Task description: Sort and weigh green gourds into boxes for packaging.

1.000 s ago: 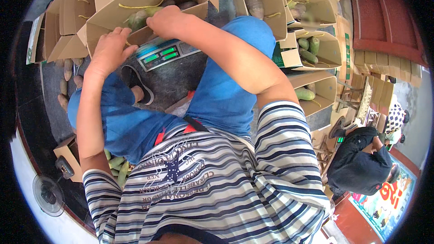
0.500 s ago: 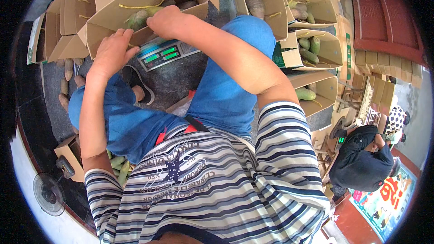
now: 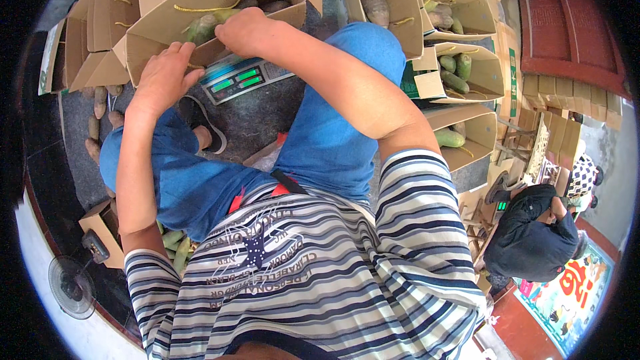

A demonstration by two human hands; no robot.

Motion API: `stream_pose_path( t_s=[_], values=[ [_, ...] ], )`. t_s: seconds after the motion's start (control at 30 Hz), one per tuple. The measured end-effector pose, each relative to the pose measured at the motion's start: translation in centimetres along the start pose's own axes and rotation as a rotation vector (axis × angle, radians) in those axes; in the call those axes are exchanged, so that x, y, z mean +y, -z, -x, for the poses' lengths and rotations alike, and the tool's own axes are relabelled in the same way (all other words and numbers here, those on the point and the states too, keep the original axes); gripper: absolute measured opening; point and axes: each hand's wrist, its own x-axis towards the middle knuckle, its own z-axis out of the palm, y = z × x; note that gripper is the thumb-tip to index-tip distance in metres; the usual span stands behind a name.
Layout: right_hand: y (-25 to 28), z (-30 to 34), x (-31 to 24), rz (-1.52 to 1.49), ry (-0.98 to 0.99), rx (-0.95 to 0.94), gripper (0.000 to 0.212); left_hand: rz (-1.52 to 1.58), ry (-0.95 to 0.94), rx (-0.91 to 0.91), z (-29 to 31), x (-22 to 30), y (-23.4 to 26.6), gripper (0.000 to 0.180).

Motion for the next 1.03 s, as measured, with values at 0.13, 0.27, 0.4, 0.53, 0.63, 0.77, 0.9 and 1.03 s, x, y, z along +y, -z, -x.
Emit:
stream_pose_path(
  t_s=[0.13,0.27,0.4,0.53,0.63,0.77,0.9,1.03],
  values=[
    [-0.1,0.0,0.1,0.010,0.007,0.010,0.020,0.011,-0.006,0.015,0.0,0.1,-0.1,0.036],
    [0.1,0.0,-0.1,0.016,-0.008,-0.013,0.021,0.001,-0.013,0.025,0.1,0.1,-0.1,0.036],
    [0.3,0.1,-0.2,0.016,-0.021,-0.029,0.021,0.002,-0.017,0.024,0.1,0.2,-0.1,0.036],
    [0.1,0.0,-0.2,0.012,-0.022,-0.022,0.021,0.002,-0.019,0.020,0.1,0.2,-0.1,0.035],
    [0.1,-0.2,-0.4,0.015,0.018,-0.030,0.021,0.012,-0.013,0.036,0.5,-0.1,-0.4,0.035],
    [0.7,0.4,0.1,-0.004,-0.031,-0.059,0.023,0.011,-0.037,0.109,0.0,0.0,-0.9,0.035],
    [-0.2,0.2,0.4,0.019,0.032,-0.003,0.025,0.006,-0.041,0.107,0.2,-0.2,-1.1,0.035],
    [0.0,-0.2,0.0,0.020,0.020,-0.034,0.026,-0.022,-0.063,0.130,0.5,-0.4,-1.2,0.034]
  ],
)
